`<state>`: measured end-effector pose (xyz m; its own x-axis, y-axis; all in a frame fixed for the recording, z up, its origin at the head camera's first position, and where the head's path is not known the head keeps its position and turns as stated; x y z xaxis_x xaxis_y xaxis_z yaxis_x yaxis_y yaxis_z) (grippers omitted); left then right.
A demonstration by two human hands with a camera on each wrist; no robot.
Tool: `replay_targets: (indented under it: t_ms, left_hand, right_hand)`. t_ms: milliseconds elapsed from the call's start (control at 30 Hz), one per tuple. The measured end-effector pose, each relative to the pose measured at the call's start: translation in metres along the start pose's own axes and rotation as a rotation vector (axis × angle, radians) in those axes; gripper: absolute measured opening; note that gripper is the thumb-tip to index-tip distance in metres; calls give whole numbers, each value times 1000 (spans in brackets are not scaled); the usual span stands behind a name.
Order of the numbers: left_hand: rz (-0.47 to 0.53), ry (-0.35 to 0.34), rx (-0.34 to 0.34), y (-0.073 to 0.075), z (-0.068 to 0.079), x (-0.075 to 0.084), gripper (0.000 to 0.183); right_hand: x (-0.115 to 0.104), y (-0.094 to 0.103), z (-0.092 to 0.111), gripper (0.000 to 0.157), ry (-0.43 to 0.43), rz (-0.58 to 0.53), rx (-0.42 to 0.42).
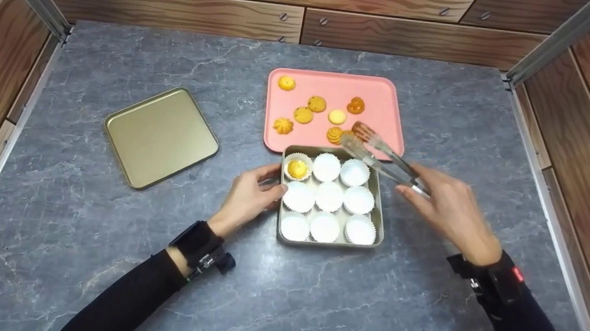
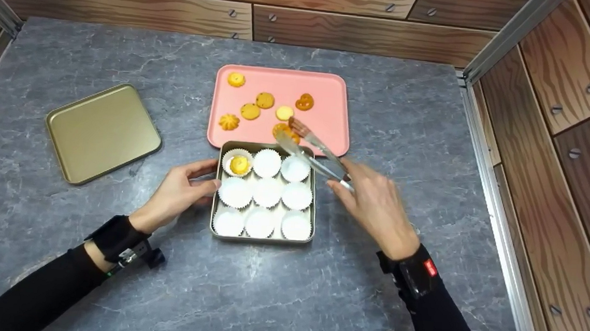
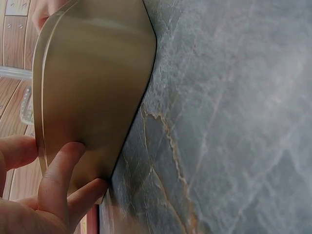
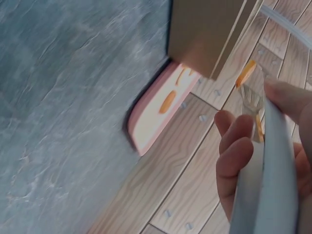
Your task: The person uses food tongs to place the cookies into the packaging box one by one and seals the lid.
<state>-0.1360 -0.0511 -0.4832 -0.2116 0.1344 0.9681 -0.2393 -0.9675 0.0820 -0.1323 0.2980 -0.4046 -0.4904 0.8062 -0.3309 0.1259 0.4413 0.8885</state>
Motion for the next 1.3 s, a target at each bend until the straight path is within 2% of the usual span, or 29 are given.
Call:
replay_targets:
  t_ms: [233,500,733,967,1300]
  left_hand:
    - [-13,-14,3,0,-1,0,62]
    - [-19,-20,-8,-1,0,1,64]
    - [-34,-27,-9,0,0,0,64]
    - [-27,-23,-10,0,0,-1,64]
    - [-41,-41,-5,0,1,0,62]
  right_hand:
    - [-14,-6,2,47,51,-7,-59]
    - [-20,-13,2,54,114,69,-108]
    - [-22,-17,-1,56,115,109,-140]
    - [-22,-20,-4,54,89,102,-186]
    - [-21,-23,-7,54,104,87,-190]
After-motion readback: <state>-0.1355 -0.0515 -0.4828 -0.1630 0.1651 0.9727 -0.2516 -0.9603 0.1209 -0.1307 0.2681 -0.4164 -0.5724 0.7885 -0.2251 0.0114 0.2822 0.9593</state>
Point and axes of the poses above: each hand's wrist, its own z-axis away from the middle knuckle, its own y-axis out of the back of the hand, x = y × z, the point moved 4 cm from there along -z, towards the middle knuckle
